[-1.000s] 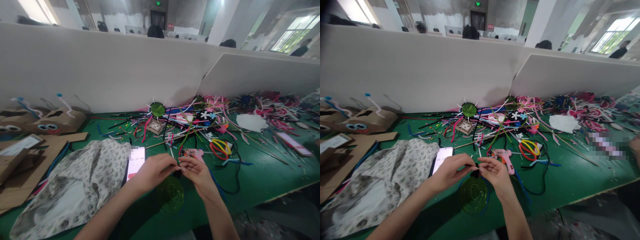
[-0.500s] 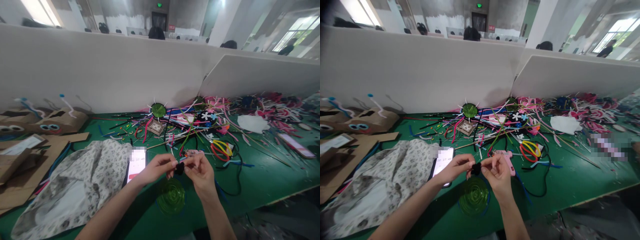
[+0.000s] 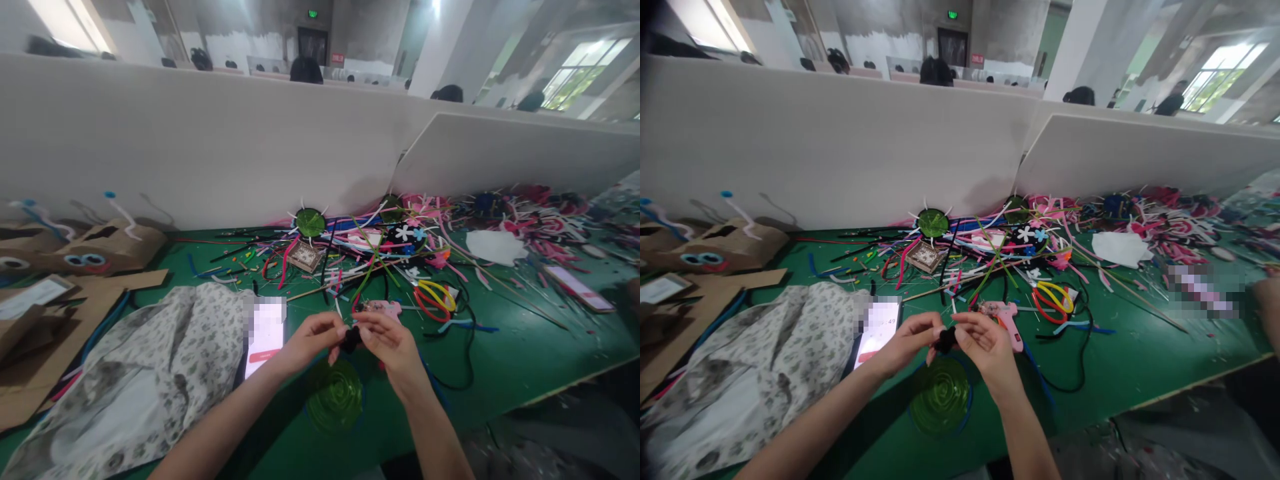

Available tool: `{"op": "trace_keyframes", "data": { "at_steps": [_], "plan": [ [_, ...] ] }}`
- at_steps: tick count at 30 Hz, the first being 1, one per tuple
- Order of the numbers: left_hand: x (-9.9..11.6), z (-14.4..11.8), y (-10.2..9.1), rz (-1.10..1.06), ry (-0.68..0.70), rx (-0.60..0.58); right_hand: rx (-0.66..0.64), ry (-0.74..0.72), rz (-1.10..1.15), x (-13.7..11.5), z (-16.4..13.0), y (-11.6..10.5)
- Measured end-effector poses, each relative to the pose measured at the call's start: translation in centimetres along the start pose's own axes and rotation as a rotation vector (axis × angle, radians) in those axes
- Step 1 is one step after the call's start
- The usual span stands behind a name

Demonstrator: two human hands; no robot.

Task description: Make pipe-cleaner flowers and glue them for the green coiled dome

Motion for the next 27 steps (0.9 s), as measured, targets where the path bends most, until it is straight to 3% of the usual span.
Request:
{"op": "trace_keyframes", "data": {
  "at_steps": [4, 11, 22, 27],
  "plan": [
    [0.7, -0.1, -0.3, 0.061, -0.044, -0.061, -0.036, 0.065, 0.010, -0.1, 0.0, 0.1],
    [-0.7, 0.1, 0.4, -0.058, -0.040, 0.007, 0.205, -0.106, 0.290, 0.3, 0.4, 0.8],
    [-2.6, -0.5, 3.0, -0.215, -0.035, 0.142, 0.342, -0.244, 0.290, 0.2, 0.1, 1.3],
    [-1.9, -0.2, 2.1, -0.209, -0.031, 0.187, 0.287, -0.233, 0.226, 0.4, 0.3, 1.1]
  ]
}}
Point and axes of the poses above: each hand's wrist, its own z-axis towards the middle knuckle, its own y-axis out of the palm, x = y × z, the point moved 4 cm from there along z, towards the middle knuckle, and after that the axes turned 7 degrees about y, right-handed, at the moved point
